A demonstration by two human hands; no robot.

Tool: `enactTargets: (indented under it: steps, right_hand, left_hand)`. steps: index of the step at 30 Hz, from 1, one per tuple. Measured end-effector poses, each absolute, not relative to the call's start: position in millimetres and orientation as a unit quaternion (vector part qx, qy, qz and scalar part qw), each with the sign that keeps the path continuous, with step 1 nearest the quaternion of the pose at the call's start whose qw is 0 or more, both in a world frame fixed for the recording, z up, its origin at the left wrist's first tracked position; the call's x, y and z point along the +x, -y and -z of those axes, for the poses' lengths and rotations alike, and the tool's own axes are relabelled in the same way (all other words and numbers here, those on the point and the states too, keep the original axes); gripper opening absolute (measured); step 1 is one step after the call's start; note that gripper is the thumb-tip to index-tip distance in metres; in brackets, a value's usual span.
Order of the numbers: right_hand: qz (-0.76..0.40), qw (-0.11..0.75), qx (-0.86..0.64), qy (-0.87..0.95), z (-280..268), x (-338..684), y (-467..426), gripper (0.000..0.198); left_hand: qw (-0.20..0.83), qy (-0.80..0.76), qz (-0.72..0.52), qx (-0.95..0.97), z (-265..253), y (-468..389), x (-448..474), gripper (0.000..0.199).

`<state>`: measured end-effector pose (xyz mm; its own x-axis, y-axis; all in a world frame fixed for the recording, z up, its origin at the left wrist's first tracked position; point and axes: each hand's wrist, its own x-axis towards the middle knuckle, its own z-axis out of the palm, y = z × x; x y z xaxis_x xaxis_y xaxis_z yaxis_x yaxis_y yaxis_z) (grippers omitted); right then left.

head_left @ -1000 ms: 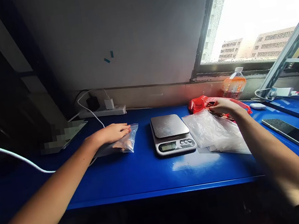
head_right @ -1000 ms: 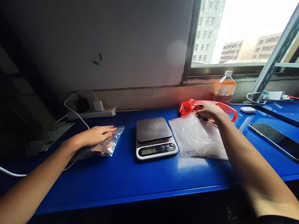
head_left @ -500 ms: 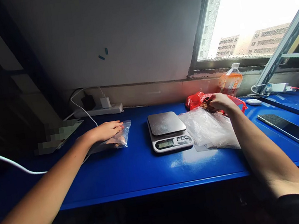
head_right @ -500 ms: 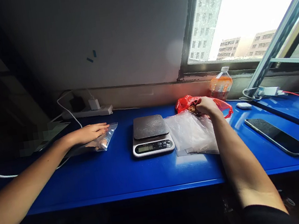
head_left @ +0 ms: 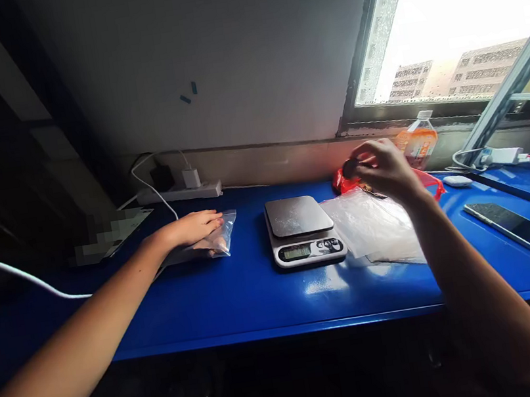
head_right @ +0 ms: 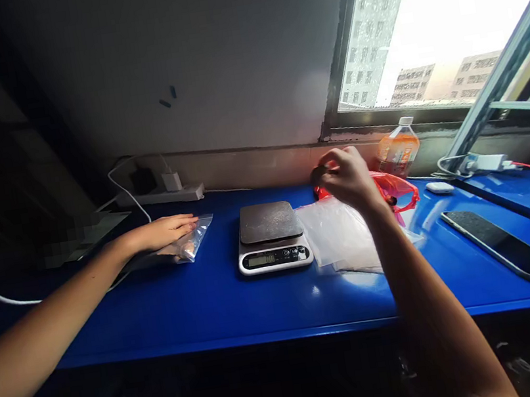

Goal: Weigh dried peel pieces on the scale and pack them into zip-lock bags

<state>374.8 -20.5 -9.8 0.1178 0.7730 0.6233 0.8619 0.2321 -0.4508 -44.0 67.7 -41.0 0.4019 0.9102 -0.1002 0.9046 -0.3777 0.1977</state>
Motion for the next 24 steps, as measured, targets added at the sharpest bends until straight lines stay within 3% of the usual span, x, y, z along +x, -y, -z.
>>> enactTargets:
  steps: [3, 8, 14, 24]
  right_hand:
    - [-0.003, 0.418, -0.508, 0.753, 27, 318, 17, 0.009]
    - [-0.038, 0.381, -0.469, 0.796, 50, 289, 8, 0.011]
    - [-0.040, 0.399, -0.466, 0.788, 47, 293, 11, 0.008]
    - [0.056, 0.376, -0.482, 0.789, 29, 310, 23, 0.034]
  left_hand:
    - [0.110, -0.543, -0.007, 0.832, 41, -69, -44, 0.065]
    - [0.107, -0.533, -0.008, 0.839, 43, -72, -44, 0.065]
    - [0.109, -0.538, -0.017, 0.836, 46, -74, -46, 0.066]
    - [0.110, -0.544, -0.006, 0.832, 44, -73, -46, 0.071]
